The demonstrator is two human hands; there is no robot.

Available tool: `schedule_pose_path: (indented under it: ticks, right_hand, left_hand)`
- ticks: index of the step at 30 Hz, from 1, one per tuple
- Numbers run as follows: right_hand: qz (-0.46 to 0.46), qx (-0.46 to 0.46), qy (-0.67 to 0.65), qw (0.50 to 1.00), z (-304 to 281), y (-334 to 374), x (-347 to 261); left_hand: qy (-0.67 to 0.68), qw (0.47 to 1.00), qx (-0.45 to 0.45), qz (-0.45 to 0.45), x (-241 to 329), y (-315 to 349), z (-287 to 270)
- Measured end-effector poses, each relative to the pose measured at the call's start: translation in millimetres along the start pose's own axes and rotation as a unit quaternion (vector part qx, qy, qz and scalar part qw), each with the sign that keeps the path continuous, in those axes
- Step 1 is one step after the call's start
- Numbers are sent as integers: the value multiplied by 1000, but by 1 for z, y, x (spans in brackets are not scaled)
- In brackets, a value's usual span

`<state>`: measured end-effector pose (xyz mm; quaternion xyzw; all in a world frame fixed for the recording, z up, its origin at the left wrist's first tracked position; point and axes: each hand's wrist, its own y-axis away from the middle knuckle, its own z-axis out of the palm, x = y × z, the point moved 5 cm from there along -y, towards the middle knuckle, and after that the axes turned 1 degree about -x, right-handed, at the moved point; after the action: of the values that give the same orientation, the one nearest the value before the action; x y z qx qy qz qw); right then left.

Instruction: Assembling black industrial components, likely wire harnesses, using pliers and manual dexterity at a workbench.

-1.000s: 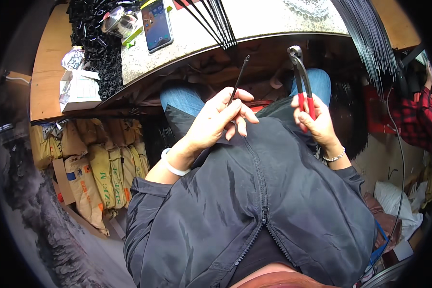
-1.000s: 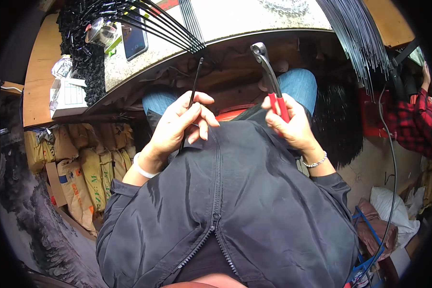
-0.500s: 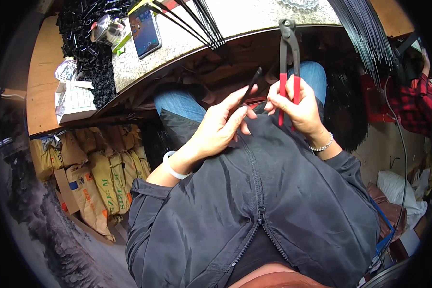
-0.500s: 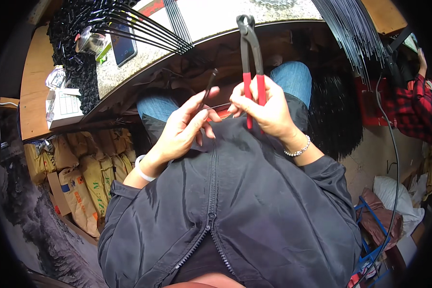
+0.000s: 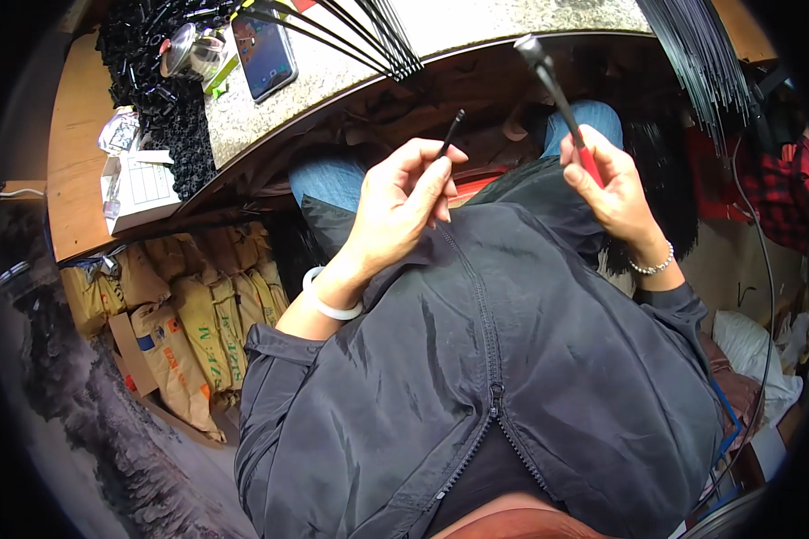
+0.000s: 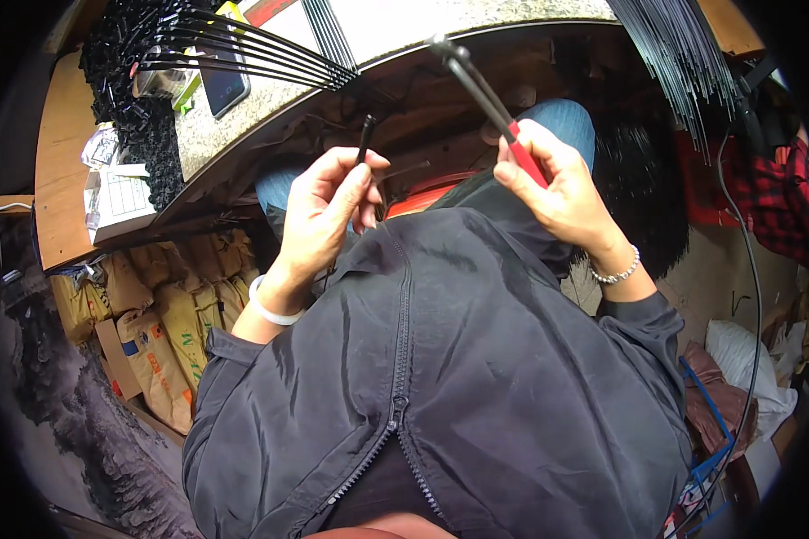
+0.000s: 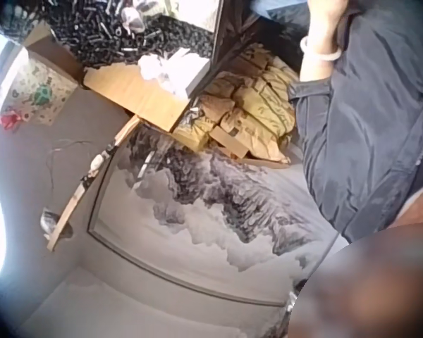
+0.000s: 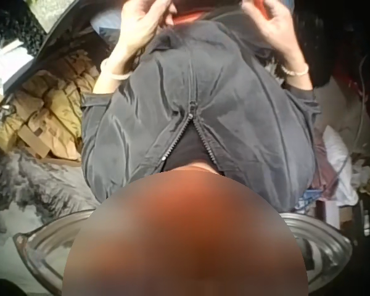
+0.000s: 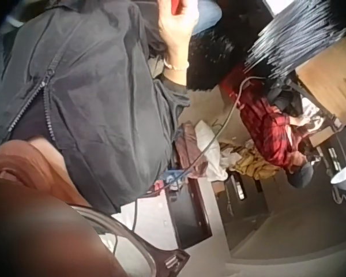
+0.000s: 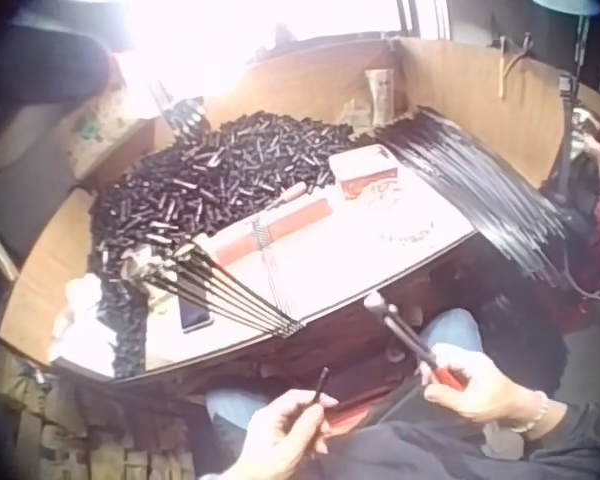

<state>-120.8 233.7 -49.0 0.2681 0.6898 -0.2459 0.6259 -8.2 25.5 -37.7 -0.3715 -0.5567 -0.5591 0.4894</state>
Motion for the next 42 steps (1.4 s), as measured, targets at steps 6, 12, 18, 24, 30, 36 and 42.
schedule_pose_path:
  ticks: [6, 12, 18, 24, 30, 36, 42]
  right_hand:
    - [11, -56, 57, 997, -5, 20, 0]
    - [2, -81, 62, 995, 0, 29, -3]
    - [-17, -128, 128, 983, 5, 26, -6]
    - [-9, -143, 120, 982, 5, 24, -10]
    - [6, -153, 116, 981, 4, 26, -2]
    - [-10, -148, 130, 980, 4, 26, -5]
    - [-6, -132, 146, 980, 3, 25, -10]
  left_hand:
    - [-8, 999, 7, 45, 5, -9, -7]
    - [0, 999, 24, 39, 2, -12, -3]
    - [-3, 1000, 2, 26, -6, -11, 0]
    - [-97, 985, 56, 133, -9, -7, -4]
    - [-119, 986, 88, 76, -9, -2, -7]
    - [-150, 979, 85, 108, -8, -1, -8]
    - [-156, 974, 90, 137, -5, -1, -8]
